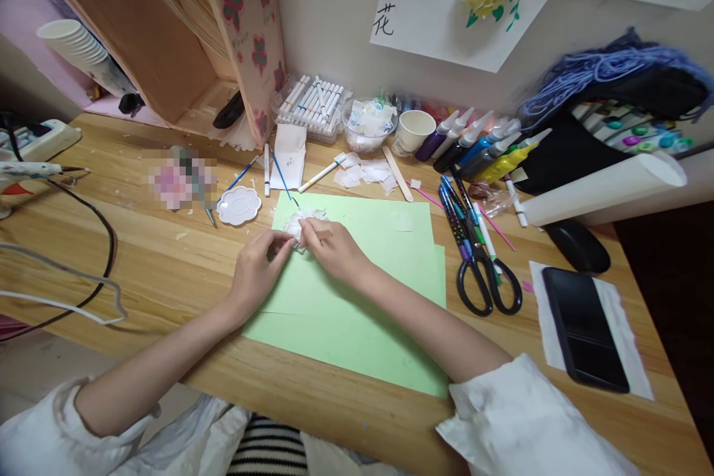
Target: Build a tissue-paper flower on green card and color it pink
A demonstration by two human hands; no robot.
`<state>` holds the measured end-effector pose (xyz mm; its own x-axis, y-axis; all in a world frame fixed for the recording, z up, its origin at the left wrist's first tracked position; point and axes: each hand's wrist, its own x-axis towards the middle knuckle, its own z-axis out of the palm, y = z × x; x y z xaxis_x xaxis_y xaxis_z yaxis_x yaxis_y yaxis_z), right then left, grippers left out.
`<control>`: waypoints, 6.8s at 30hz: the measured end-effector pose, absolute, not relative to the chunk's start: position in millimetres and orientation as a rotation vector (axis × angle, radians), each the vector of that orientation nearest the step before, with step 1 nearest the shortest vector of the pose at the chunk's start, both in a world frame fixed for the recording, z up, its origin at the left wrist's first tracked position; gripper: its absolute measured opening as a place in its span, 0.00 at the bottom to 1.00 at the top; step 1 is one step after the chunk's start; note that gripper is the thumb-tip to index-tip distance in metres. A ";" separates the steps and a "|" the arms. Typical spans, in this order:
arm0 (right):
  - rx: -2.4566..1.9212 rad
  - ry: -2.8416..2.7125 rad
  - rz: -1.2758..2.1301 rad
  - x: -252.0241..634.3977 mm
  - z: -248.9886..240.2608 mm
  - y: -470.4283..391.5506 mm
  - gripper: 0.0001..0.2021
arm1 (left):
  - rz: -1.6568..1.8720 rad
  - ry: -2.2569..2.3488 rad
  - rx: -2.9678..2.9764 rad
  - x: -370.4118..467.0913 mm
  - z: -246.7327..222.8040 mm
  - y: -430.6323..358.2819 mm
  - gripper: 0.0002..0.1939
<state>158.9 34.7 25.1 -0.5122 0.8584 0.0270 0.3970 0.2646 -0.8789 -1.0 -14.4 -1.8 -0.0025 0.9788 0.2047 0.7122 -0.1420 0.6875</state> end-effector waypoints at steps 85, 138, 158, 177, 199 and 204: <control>-1.444 -2.013 0.166 287.5 -12.3 -1.7 0.07 | 0.996 1.565 0.957 -30.9 3.2 30.5 0.09; -0.944 -2.048 0.750 216.8 -7.4 20.8 0.09 | 0.463 1.525 2.470 32.7 32.3 12.8 0.02; -1.008 -1.589 1.496 232.2 -4.1 22.7 0.23 | 0.518 1.571 2.395 30.9 26.3 10.5 0.02; -1.000 -1.746 1.563 232.1 -1.2 25.4 0.16 | 0.826 1.739 2.145 7.6 19.9 3.4 0.03; -1.097 -1.314 1.679 224.2 -3.0 23.7 0.22 | 0.820 1.937 1.860 -13.4 3.5 7.4 0.09; -1.103 -1.273 1.644 224.2 -3.7 22.8 0.24 | 0.812 1.940 1.873 -13.0 3.9 7.7 0.09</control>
<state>224.2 22.8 -3.7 -0.3304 0.9275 -0.1748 -0.0628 -0.2064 -0.9764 -13.0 7.7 3.9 -0.0858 0.9844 0.1534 0.8002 -0.0236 0.5992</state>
